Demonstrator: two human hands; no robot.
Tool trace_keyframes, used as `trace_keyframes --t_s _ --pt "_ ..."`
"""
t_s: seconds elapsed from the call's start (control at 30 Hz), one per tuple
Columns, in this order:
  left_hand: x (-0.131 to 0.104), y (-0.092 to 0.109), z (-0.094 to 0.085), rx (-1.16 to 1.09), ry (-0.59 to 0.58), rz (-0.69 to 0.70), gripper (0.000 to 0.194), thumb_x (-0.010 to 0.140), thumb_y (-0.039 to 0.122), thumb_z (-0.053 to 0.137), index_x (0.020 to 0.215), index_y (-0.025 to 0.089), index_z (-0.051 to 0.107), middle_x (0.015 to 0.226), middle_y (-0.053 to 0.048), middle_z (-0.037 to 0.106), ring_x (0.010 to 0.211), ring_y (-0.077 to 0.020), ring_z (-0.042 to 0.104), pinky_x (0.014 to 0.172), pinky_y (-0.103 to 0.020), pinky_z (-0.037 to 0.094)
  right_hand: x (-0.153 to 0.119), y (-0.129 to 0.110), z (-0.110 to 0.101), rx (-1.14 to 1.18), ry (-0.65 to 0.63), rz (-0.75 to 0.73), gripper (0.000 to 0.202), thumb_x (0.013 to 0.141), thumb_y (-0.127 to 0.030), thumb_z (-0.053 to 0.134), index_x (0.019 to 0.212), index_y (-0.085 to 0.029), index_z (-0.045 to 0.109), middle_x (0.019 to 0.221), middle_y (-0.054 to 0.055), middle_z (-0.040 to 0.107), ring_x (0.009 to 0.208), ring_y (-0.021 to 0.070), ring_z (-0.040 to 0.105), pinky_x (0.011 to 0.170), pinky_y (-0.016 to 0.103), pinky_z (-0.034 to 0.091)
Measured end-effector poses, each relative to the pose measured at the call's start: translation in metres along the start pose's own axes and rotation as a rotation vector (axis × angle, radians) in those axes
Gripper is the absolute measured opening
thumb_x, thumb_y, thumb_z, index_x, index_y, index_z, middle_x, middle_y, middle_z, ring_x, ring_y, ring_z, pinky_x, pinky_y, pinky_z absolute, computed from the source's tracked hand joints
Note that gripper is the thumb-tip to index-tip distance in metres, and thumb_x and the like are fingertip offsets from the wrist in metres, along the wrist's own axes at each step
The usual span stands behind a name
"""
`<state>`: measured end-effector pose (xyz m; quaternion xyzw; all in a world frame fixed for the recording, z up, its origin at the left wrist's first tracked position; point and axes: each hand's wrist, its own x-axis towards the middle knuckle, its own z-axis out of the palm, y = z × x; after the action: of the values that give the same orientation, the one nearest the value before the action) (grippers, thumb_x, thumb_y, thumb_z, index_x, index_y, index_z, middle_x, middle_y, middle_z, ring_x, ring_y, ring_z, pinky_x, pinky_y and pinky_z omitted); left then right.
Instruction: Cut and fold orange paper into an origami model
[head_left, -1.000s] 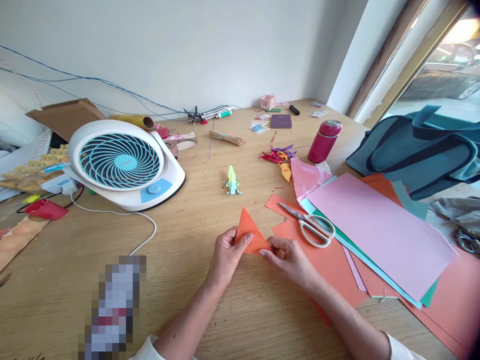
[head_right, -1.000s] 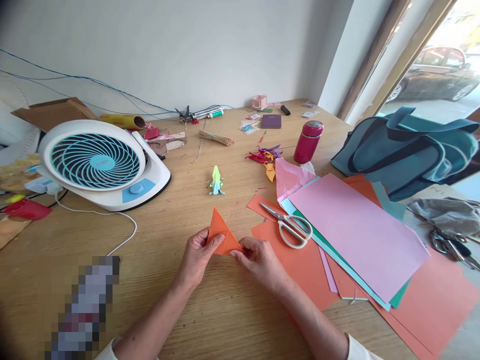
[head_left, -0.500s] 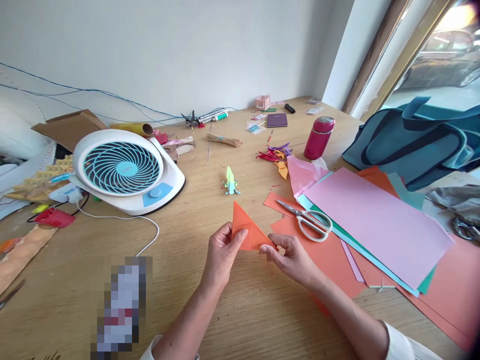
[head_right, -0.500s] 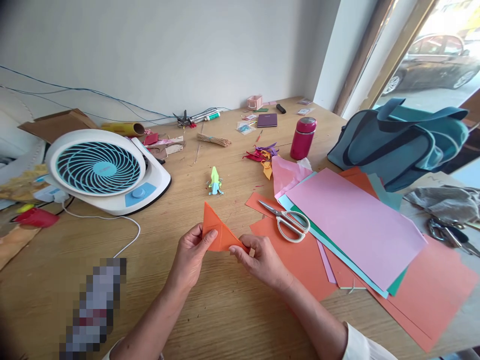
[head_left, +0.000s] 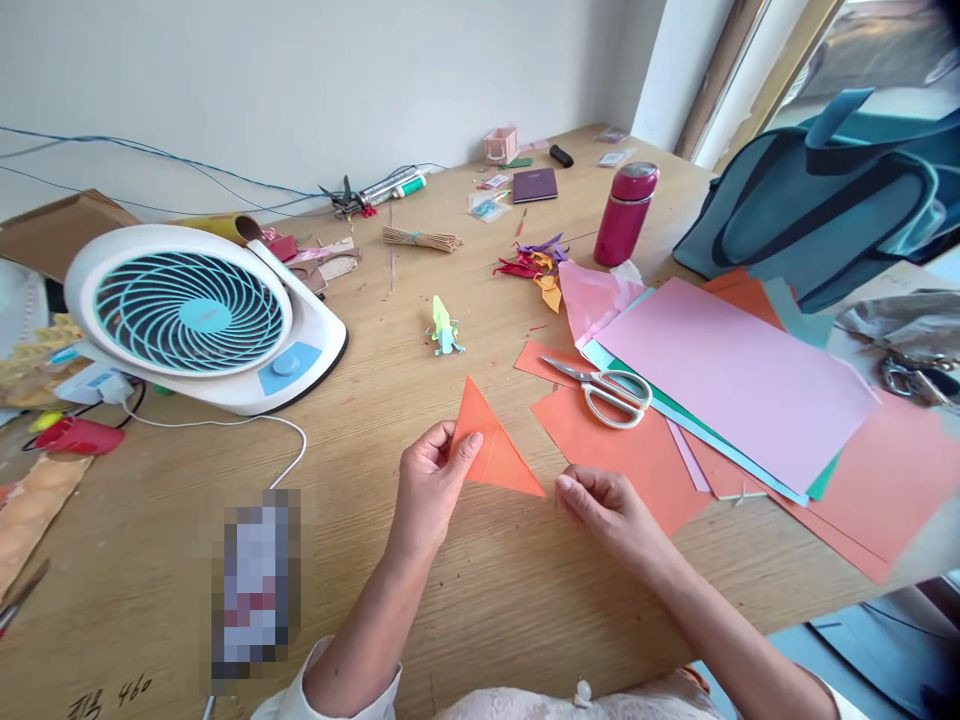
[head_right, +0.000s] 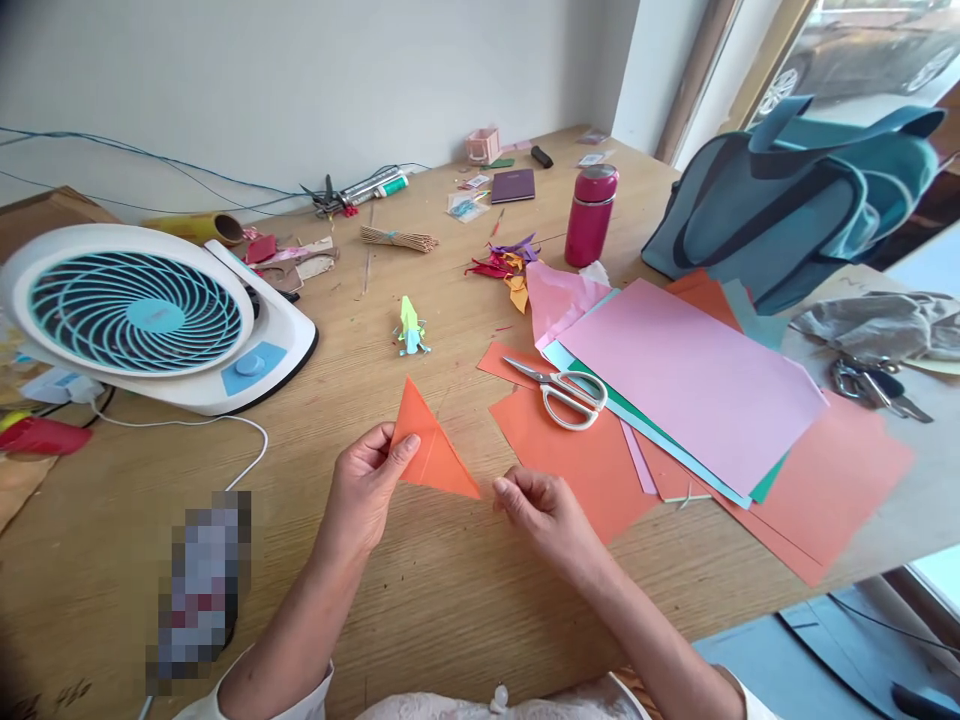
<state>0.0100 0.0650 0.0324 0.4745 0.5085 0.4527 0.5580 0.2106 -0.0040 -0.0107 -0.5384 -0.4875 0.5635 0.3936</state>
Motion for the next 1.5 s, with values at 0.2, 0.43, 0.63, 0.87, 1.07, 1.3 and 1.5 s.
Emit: trace_keyframes --t_s 0.2,0.43,0.63,0.87,1.07,1.3,1.5 --pt "-0.019 -0.003 0.004 0.080 -0.066 0.007 0.032 0.081 0.038 0.074 0.103 0.018 0.062 0.087 -0.003 0.070 0.078 -0.0170 0.065 0.071 -0.025 0.052 -0.001 -0.014 0.014 0.089 -0.088 -0.051 0.043 0.092 -0.060 0.053 0.092 -0.018 0.063 0.080 0.001 0.057 0.071 0.0148 0.049 0.062 0.026 0.038" --pt "-0.037 -0.008 0.009 0.243 -0.024 0.040 0.039 0.083 0.039 0.073 0.114 0.021 0.058 0.078 0.000 0.066 0.069 -0.0152 0.063 0.065 -0.022 0.051 0.000 -0.008 0.026 0.103 -0.087 -0.033 0.051 0.090 -0.061 0.054 0.064 -0.018 0.053 0.061 -0.002 0.051 0.057 0.0110 0.040 0.054 0.025 0.031" --pt "-0.035 -0.006 0.011 0.187 -0.099 0.004 0.032 0.087 0.044 0.067 0.107 0.020 0.061 0.079 -0.002 0.064 0.068 -0.0149 0.059 0.062 -0.023 0.050 0.000 -0.003 0.024 0.121 -0.099 -0.031 0.051 0.091 -0.062 0.052 0.064 -0.019 0.049 0.062 -0.002 0.046 0.058 0.0112 0.038 0.054 0.025 0.030" --pt "-0.032 -0.007 0.012 0.180 -0.073 -0.014 0.035 0.086 0.049 0.065 0.074 0.018 0.056 0.067 0.001 0.055 0.061 -0.0120 0.049 0.056 -0.021 0.041 0.001 -0.002 0.023 0.083 -0.071 -0.031 0.050 0.092 -0.060 0.051 0.063 -0.020 0.044 0.062 -0.003 0.037 0.058 0.0109 0.032 0.052 0.026 0.025" --pt "-0.029 -0.010 0.011 0.226 -0.068 -0.026 0.038 0.087 0.047 0.064 0.068 0.019 0.049 0.063 0.002 0.049 0.059 -0.0108 0.042 0.056 -0.022 0.036 -0.002 0.001 0.025 -0.021 -0.023 -0.069 0.045 0.096 -0.054 0.049 0.066 -0.020 0.049 0.062 -0.002 0.045 0.058 0.0119 0.038 0.052 0.026 0.029" --pt "-0.024 -0.010 0.002 0.180 -0.033 0.029 0.039 0.088 0.043 0.065 0.065 0.018 0.045 0.062 0.005 0.037 0.060 -0.0095 0.031 0.055 -0.021 0.029 0.008 -0.007 -0.033 -0.417 0.321 -0.260 0.027 0.097 -0.043 0.052 0.108 -0.023 0.065 0.094 0.007 0.070 0.080 0.0203 0.063 0.069 0.030 0.049" --pt "-0.020 -0.013 -0.002 0.028 -0.031 -0.010 0.033 0.087 0.041 0.068 0.069 0.016 0.055 0.067 0.002 0.048 0.065 -0.0099 0.040 0.061 -0.021 0.035 0.050 0.007 -0.102 -1.027 0.586 -0.319 0.032 0.094 -0.036 0.049 0.112 -0.016 0.066 0.106 0.014 0.065 0.091 0.0284 0.062 0.079 0.041 0.050"
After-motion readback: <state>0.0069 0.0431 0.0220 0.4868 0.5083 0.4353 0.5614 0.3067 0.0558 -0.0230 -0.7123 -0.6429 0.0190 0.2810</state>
